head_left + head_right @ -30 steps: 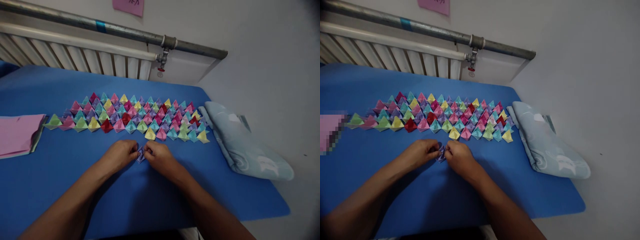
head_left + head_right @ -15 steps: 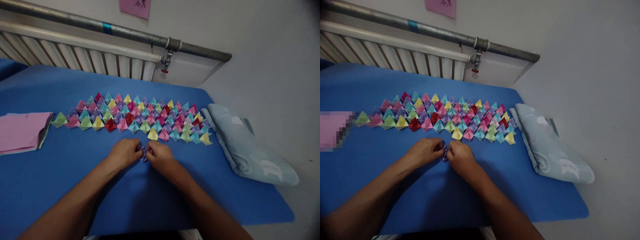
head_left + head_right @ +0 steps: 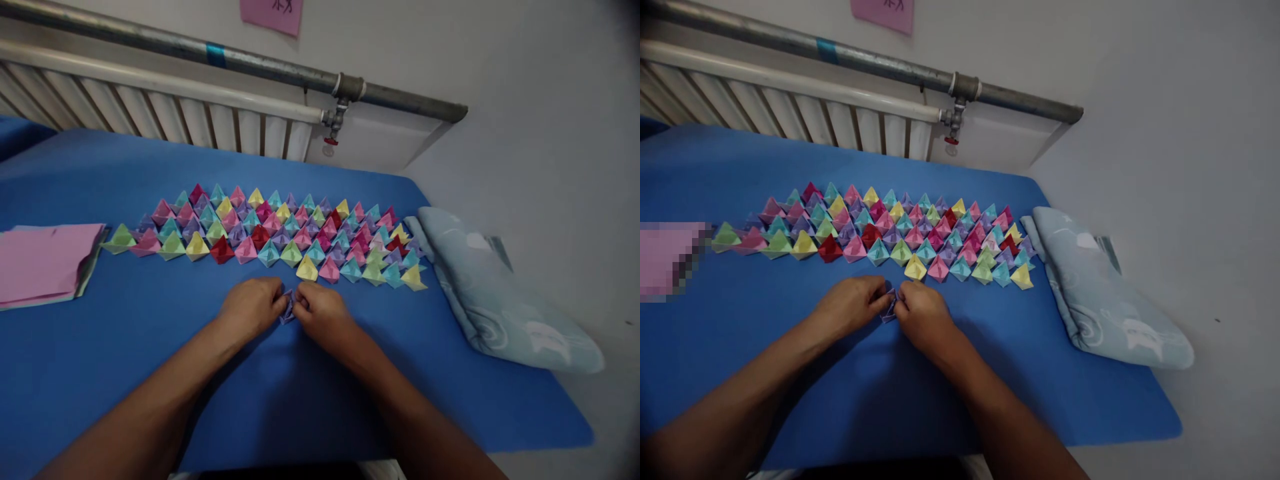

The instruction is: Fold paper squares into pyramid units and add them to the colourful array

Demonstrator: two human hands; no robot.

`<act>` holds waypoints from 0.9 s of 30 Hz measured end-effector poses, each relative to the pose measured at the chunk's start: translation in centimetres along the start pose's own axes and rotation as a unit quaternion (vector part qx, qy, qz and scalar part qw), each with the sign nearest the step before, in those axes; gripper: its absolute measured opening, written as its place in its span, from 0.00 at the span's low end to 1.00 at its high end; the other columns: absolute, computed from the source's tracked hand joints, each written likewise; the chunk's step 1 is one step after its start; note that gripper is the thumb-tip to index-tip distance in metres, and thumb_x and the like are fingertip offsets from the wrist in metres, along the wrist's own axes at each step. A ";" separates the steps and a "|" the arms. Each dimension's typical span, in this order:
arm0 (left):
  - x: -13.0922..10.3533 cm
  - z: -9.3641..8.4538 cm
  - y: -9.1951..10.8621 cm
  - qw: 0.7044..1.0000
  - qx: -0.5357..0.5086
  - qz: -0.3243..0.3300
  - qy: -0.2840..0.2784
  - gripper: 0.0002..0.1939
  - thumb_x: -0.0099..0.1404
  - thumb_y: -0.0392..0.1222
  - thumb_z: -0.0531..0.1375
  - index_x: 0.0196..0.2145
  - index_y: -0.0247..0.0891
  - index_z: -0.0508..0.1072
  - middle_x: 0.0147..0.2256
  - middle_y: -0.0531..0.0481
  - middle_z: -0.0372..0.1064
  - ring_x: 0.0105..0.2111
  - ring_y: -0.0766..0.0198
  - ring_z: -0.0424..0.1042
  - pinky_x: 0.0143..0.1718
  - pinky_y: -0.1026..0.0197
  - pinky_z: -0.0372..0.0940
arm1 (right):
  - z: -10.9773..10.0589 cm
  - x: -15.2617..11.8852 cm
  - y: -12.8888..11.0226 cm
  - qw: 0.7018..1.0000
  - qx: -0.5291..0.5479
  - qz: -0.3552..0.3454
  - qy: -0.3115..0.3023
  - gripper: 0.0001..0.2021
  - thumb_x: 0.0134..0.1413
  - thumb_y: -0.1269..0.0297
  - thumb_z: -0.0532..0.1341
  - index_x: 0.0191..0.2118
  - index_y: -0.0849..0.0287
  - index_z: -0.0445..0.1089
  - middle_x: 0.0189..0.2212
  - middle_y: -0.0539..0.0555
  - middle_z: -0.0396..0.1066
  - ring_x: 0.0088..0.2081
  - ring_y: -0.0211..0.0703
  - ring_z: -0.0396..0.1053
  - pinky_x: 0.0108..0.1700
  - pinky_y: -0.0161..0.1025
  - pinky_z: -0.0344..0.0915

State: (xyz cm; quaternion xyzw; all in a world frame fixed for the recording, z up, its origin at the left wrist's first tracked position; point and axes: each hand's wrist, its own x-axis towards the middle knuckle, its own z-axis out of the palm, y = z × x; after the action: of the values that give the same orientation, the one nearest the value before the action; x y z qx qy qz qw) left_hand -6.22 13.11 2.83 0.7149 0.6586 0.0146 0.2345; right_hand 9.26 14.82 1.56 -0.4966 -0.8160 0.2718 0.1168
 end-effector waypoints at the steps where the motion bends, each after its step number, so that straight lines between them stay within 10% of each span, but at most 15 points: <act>1: 0.0 0.0 0.0 1.000 0.001 -0.003 0.000 0.12 0.65 0.46 0.52 0.33 0.40 0.72 0.32 0.47 0.74 0.33 0.57 0.71 0.27 0.59 0.51 | 0.0 0.0 0.0 1.000 -0.001 -0.002 0.003 0.09 0.50 0.75 0.56 0.23 0.58 0.58 0.22 0.46 0.57 0.26 0.36 0.54 0.29 0.34 0.47; 27: 0.7 -0.5 -0.7 0.999 -0.034 -0.002 -0.025 0.07 0.61 0.44 0.56 0.29 0.40 0.72 0.27 0.51 0.72 0.28 0.62 0.68 0.24 0.61 0.50 | -0.3 0.5 -0.1 0.999 0.027 0.031 -0.005 0.09 0.49 0.74 0.59 0.23 0.58 0.60 0.20 0.44 0.58 0.24 0.34 0.55 0.27 0.33 0.45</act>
State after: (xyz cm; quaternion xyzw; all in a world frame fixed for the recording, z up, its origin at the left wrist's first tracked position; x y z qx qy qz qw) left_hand -6.93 13.93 2.89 0.7053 0.6530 0.0186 0.2752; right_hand 9.08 15.30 1.87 -0.5175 -0.7930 0.2995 0.1174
